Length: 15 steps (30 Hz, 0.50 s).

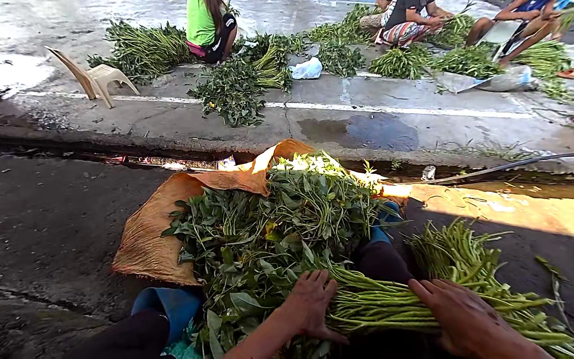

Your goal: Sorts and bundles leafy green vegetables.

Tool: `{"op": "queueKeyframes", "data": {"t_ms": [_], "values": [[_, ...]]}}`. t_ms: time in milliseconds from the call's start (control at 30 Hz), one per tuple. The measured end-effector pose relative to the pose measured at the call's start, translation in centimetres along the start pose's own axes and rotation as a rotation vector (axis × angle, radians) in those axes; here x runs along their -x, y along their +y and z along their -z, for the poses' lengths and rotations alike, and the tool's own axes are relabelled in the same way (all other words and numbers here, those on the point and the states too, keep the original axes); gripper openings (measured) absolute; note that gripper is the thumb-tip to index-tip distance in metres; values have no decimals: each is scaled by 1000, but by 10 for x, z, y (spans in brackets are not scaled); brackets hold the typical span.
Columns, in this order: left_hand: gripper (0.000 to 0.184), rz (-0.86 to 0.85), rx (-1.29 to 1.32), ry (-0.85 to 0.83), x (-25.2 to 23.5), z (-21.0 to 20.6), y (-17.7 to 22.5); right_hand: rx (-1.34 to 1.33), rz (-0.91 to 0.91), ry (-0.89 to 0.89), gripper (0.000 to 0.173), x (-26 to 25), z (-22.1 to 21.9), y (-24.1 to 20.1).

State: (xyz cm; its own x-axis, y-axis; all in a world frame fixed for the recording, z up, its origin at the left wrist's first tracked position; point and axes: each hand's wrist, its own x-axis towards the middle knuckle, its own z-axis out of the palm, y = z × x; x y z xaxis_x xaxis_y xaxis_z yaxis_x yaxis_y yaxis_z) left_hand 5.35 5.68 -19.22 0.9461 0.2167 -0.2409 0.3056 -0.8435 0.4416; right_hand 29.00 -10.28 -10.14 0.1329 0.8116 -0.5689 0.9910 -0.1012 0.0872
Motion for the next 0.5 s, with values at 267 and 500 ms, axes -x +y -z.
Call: {"op": "queueKeyframes", "data": {"t_ms": [267, 500], "values": [[129, 92, -196, 402, 24, 24, 89, -55, -60, -64, 77, 1, 9, -15], [105, 12, -367, 790, 6, -48, 31, -71, -21, 35, 72, 4, 4, -20]]}}
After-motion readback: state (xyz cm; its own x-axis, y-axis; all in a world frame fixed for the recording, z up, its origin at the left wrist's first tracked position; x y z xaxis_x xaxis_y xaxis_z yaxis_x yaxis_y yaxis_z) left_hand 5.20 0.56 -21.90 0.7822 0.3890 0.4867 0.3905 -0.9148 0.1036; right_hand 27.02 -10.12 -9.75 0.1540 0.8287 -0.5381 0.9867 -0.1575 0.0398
